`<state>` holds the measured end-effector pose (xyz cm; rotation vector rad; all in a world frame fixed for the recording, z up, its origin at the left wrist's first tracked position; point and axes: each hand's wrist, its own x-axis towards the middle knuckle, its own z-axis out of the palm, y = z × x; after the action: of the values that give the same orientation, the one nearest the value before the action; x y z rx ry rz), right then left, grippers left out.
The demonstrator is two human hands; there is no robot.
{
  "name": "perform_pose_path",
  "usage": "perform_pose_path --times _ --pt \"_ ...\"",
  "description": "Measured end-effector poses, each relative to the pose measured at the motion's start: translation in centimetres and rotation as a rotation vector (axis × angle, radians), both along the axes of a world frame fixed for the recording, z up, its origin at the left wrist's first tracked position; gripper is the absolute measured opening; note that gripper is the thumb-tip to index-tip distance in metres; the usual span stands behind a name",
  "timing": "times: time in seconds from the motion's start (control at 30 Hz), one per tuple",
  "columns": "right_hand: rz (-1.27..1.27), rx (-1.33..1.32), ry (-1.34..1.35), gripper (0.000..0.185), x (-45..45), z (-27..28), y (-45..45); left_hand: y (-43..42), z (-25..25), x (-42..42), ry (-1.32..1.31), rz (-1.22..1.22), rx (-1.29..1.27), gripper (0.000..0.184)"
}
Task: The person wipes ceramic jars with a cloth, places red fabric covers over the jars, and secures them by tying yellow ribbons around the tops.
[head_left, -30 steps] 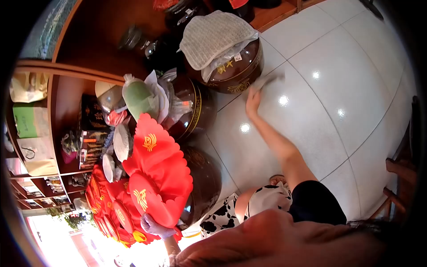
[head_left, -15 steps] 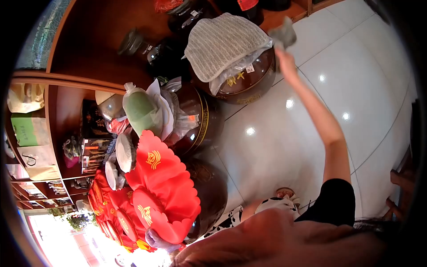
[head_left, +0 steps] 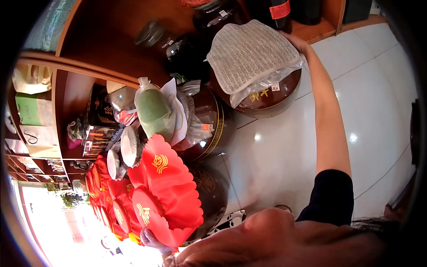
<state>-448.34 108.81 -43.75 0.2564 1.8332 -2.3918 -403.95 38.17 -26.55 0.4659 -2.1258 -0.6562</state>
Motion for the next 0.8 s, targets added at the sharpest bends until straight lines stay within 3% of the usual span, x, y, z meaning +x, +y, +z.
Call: perform_pose_path --times 0.03,0.1,0.2,0.23,0.27,0.33,0.37,0.43,0.5,0.53,0.57,0.6,0.63,0.67,0.7,0.73,0.8 --pt "-0.03 0.017 -0.031 0.059 -1.3 -7.9 3.1 0.2 0.1 -0.2 0.0 0.0 0.004 0.049" --pt "-0.239 0.048 -0.079 0.058 7.2 -5.7 -1.2 0.8 0.2 -0.4 0.003 -0.01 0.004 0.05" --pt "-0.314 0.147 -0.071 0.049 12.1 -13.6 -2.6 1.6 0.9 -0.5 -0.001 -0.041 -0.019 0.051" --pt "-0.34 0.169 0.018 0.046 14.7 -14.4 -4.2 1.9 1.2 -0.6 -0.003 -0.058 -0.046 0.051" --pt "-0.346 0.182 -0.09 0.042 17.2 -14.9 -5.8 2.0 1.4 -0.6 -0.016 -0.103 -0.147 0.051" --pt "-0.298 0.187 -0.222 0.036 21.9 -13.0 -11.4 2.9 2.1 -0.9 -0.045 -0.191 -0.272 0.052" --pt "-0.253 0.184 -0.239 0.033 23.1 -11.5 -13.8 3.1 1.8 -1.1 -0.024 -0.033 0.121 0.035" --pt "0.121 0.376 -0.02 0.031 24.5 -6.7 -18.4 3.5 1.8 -1.6 0.081 -0.075 0.125 0.019" --pt "0.119 0.748 0.437 0.029 24.2 -0.5 -23.7 3.9 2.1 -1.6 0.043 -0.118 0.196 0.022" --pt "-0.171 0.588 0.75 0.026 22.5 2.9 -26.1 3.6 1.9 -1.7 0.054 -0.131 0.24 0.021" --pt "-0.05 0.624 0.468 0.023 21.2 6.4 -26.7 3.5 1.8 -1.6 0.064 -0.14 0.286 0.021" --pt "-0.156 0.621 0.575 0.022 19.1 7.6 -28.2 3.9 1.7 -1.6 0.086 -0.13 0.353 0.02" --pt "-0.291 0.799 0.819 0.023 17.5 8.4 -29.6 4.1 2.0 -1.6 0.105 -0.12 0.413 0.02" --pt "-0.329 0.897 0.857 0.023 16.9 6.7 -30.7 3.2 1.5 -1.5 0.084 -0.158 0.315 0.02" --pt "-0.377 0.998 0.9 0.024 16.7 4.2 -32.0 3.0 1.4 -1.3 0.09 -0.222 0.395 0.021" --pt "-0.386 0.997 0.906 0.024 17.2 2.2 -32.8 3.6 1.6 -1.5 0.123 -0.248 0.457 0.021" --pt "-0.391 0.86 0.625 0.023 19.2 -0.7 -33.0 3.6 1.3 -1.4 0.179 -0.269 0.527 0.02"
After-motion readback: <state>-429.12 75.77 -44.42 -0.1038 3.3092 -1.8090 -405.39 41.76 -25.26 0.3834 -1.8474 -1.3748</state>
